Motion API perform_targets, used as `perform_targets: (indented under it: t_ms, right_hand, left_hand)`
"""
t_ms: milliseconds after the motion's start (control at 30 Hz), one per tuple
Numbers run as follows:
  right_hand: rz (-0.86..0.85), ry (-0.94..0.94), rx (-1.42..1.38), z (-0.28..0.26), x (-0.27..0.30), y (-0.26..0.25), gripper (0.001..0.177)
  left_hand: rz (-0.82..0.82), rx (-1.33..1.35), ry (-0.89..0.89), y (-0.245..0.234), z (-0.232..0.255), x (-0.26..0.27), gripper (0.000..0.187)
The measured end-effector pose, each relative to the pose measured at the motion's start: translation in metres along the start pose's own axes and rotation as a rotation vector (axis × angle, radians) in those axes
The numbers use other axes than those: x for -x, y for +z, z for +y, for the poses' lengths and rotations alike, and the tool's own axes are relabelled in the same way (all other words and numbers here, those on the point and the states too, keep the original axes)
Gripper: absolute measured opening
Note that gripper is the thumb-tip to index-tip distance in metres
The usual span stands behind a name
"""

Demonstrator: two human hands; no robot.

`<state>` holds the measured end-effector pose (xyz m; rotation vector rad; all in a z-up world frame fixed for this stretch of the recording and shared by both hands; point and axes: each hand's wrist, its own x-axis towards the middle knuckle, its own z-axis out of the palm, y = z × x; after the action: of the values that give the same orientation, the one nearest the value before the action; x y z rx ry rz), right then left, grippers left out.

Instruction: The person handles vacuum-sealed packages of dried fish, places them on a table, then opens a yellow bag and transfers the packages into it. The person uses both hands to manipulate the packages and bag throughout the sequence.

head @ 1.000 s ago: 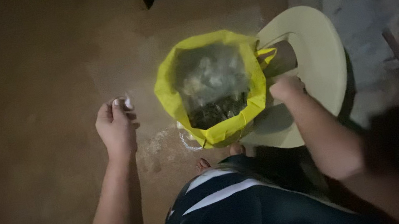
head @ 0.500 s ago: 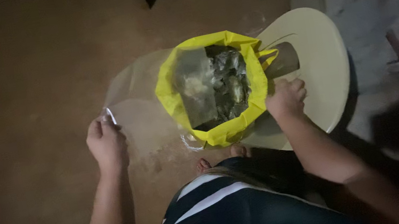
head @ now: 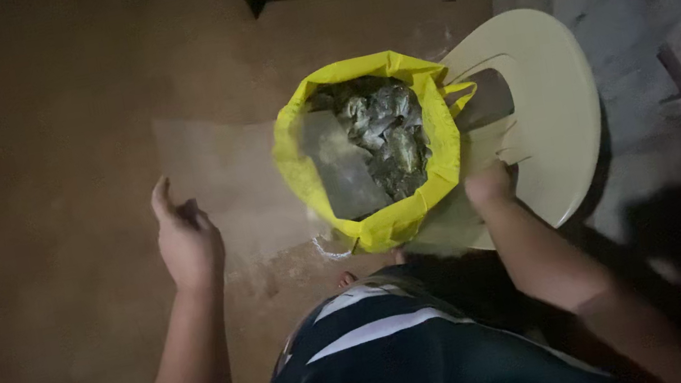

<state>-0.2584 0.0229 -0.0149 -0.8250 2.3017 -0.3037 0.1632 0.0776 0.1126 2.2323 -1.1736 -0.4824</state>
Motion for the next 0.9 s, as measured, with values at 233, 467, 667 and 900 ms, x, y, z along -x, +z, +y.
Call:
perform_targets:
  t_ms: [233, 467, 667, 900]
  right_hand:
    - [-0.228, -0.332, 0.610, -0.056, 0.035, -0.063, 0.049]
    - [-0.328, -0.637, 0.480, -0.125, 0.090, -0.158, 0.041]
    - [-0.602, -0.832, -0.133, -0.162, 0.085, -0.219, 0.044]
    - [-0.845, -0.885, -0.404, -0.184, 0.045, -0.200, 0.044]
  left_hand:
    - [-0.112, 0.146, 0.188, -0.001, -0.013, -0.024, 0.034]
    - [-0.405, 0.199, -0.012, 0.036, -0.025, -0.056, 0.032]
    - [-0.529, 0.579, 0.177, 0.047, -0.008, -0.080, 0.053]
    - [-0.909, 1.309, 0.281, 0.045, 0.031, -0.086, 0.066]
